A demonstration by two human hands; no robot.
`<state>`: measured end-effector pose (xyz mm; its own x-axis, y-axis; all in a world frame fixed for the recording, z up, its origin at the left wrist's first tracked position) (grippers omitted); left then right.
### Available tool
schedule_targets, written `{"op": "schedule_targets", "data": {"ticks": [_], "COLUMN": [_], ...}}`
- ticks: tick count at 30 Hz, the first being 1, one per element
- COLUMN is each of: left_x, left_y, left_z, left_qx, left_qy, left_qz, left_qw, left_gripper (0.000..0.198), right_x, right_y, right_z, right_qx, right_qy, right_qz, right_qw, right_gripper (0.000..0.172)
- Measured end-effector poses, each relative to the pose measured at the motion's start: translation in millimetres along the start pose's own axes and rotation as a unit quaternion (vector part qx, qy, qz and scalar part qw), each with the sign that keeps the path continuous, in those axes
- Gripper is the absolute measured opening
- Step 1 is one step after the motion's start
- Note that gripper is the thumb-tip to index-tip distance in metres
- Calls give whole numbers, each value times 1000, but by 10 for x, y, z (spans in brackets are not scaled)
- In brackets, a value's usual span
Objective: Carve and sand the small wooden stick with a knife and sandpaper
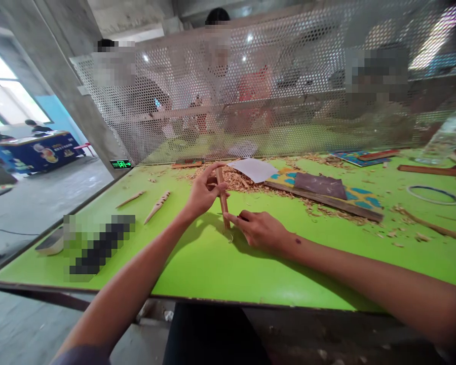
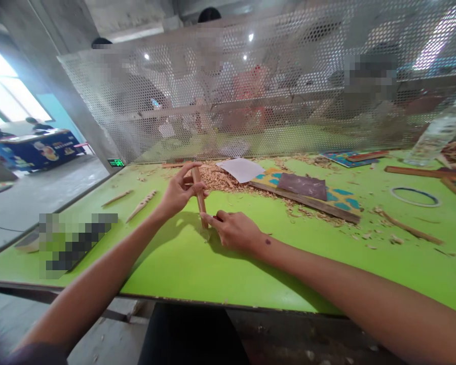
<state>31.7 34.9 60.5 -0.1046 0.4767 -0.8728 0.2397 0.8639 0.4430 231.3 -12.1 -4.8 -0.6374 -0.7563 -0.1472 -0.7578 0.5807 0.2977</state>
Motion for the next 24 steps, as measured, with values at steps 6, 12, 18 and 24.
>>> {"op": "schedule_targets", "data": {"ticks": [6,12,18,24], "left_x": [42,44,61,124], "left_y": [-4,-2,-1,21], "left_z": [-64,-79,-102,-127], "left_qx": [-9,-9,-6,-5], "left_qy": [-16,-16,-21,-22], "left_qz": [-6,-5,-6,1], "left_qw": [1000,1000,1000,1000], "left_gripper": [55,56,54,56], "right_x": [13,-1,36,23], "right_y": [-40,-52,-65,-57], "right_z": [23,36,-44,-97], "right_qx": [11,10,45,60], "right_qy": [10,14,9,12], "right_qz": [-10,-16,-19,-32], "right_qw": [1000,1000,999,998], "right_gripper": [63,62,64,62]}}
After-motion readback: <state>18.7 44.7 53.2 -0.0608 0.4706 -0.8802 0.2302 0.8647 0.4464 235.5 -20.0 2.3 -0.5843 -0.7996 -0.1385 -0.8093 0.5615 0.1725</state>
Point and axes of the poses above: each hand's wrist, its own y-axis towards the middle knuckle, its own z-axis out of the palm, x = y × z, the point moved 1 cm from there along y, towards the middle knuckle, and after that the axes turned 1 degree about -y, right-handed, at the moved point
